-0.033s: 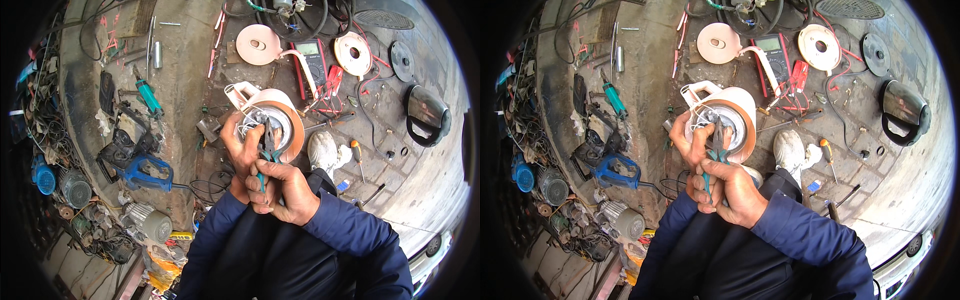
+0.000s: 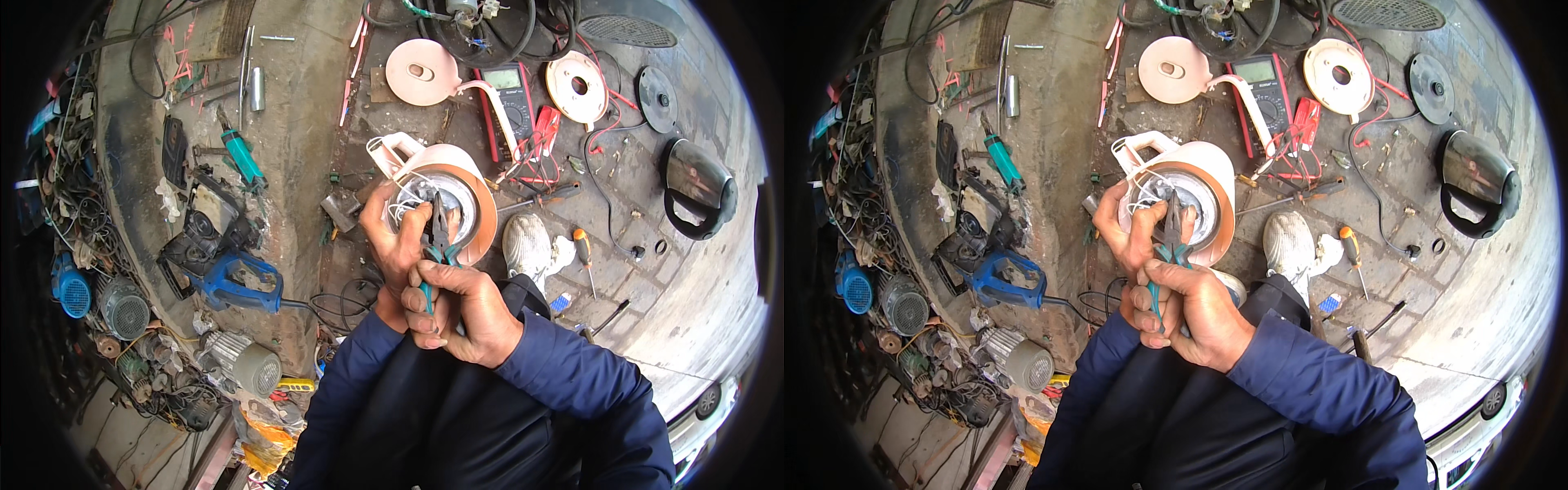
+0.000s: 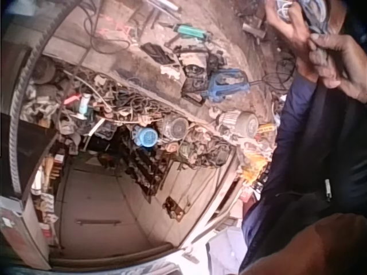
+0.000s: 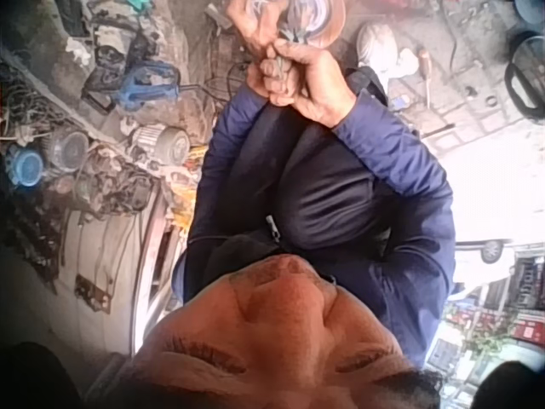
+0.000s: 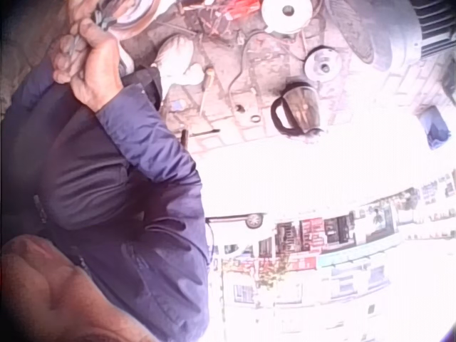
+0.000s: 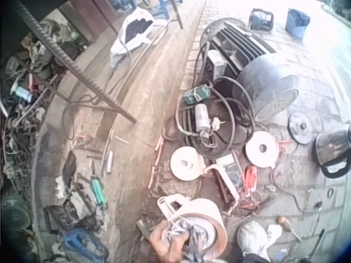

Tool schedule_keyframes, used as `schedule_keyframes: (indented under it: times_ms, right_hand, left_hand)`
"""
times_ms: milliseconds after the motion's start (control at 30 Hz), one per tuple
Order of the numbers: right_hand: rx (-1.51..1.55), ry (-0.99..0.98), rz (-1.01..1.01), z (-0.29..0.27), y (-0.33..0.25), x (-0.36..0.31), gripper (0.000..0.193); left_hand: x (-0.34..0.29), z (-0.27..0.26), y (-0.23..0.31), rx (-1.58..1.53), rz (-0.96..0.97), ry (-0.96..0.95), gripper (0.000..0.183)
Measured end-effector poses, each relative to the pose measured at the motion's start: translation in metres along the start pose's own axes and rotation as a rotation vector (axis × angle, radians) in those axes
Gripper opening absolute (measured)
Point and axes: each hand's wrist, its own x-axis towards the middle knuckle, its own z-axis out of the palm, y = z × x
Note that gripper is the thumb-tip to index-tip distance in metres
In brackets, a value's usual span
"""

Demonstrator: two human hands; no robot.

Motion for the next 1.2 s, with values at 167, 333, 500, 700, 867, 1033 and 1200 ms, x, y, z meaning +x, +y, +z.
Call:
schedule_keyframes:
  times_ms: [167, 333, 500, 700, 867, 1033, 1200]
  right_hand:
    - [-0.297, -0.059, -0.187, 0.004, -0.002, 0.001, 0.017]
    - [-0.334, -0.074, -0.185, 0.002, -0.006, -0.001, 0.020]
    - [-0.439, -0.051, -0.199, 0.005, -0.014, -0.002, 0.022]
    - [-0.572, 0.197, -0.149, 0.025, -0.021, -0.026, 0.022]
    - [-0.618, 0.345, -0.063, 0.033, -0.030, -0.044, 0.026]
    - [-0.760, 0.404, -0.051, 0.033, -0.035, -0.048, 0.026]
    - [-0.819, 0.398, -0.018, 0.036, -0.041, -0.050, 0.025]
  left_hand:
    - [0.004, -0.010, 0.018, -0.151, -0.235, -0.154, 0.047]
    - [0.013, -0.002, 0.028, -0.353, -0.423, -0.057, 0.048]
    - [0.008, -0.004, 0.025, -0.189, -0.332, -0.085, 0.047]
    - [0.002, -0.003, 0.007, -0.038, -0.078, -0.064, 0.032]
    - [0.012, -0.009, 0.004, 0.006, -0.008, -0.055, 0.034]
    - [0.042, -0.021, 0.008, 0.063, 0.097, -0.099, 0.036]
    - [0.071, -0.015, 0.010, 0.088, 0.252, -0.237, 0.033]
